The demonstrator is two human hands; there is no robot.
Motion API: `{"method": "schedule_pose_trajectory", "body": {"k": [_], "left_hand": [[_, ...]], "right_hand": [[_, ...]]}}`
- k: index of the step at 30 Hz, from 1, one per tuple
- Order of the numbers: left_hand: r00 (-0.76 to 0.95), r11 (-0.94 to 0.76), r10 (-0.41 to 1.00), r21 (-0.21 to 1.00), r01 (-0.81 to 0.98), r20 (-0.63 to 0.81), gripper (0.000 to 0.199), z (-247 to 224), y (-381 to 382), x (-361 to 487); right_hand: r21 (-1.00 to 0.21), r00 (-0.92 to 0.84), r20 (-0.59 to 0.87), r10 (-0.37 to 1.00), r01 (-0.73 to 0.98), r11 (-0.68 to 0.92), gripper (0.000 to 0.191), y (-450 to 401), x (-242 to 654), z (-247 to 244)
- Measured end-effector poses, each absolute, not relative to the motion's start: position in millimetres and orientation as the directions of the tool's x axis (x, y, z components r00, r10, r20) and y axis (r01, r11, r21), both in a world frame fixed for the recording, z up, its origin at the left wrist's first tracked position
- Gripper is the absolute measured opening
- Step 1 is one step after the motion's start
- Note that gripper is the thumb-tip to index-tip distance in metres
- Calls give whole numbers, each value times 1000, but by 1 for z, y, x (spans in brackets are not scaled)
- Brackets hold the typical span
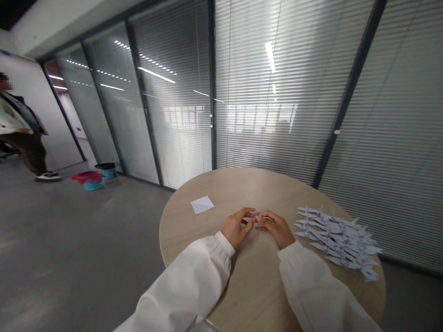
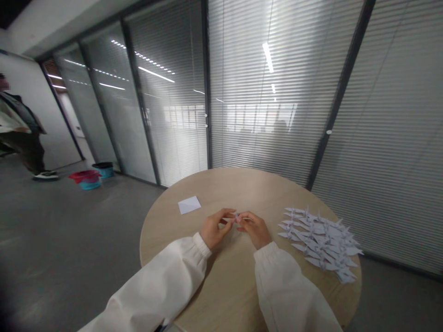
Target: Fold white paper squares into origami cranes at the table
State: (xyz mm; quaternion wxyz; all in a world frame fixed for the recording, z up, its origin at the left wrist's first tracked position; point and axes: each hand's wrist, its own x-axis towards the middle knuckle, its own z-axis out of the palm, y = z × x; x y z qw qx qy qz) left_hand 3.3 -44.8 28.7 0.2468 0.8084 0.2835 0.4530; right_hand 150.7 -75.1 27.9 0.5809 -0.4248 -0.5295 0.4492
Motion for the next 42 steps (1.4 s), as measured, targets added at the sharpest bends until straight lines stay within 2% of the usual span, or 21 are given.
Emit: {"method": "schedule_pose_trajectory", "body": {"k": [12,18,21,26,30,34,37,42], "left_hand": [[354,-612,771,771,178,530,26,25,-36,3],[299,-558,807,824,100,509,27,25,-31,2],[279,-560,806,826,70,523,22,24,-30,2],[301,-555,811,823,123,502,17,26,-31,3],[310,-617,778,757,216,546,15,28,-36,5],[360,-658,742,717,229,566,15,30,-41,6],[380,-678,724,696,237,575,14,31,-43,5],[326,-660,745,715,231,582,13,29,-39,4]], "right_hand": [[-971,60,232,971,-45,234,32,-73,151,27],[-957,72,248,966,-139,256,32,-70,151,24],[-956,71,247,966,-147,255,30,-70,151,25],[-957,99,281,955,-49,287,29,-72,148,26],[-944,173,330,928,51,327,28,-69,147,20],[-929,203,369,907,124,350,33,-67,147,14],[-926,176,369,913,149,346,33,-66,148,12],[-957,61,273,960,116,265,25,-67,149,13]]}}
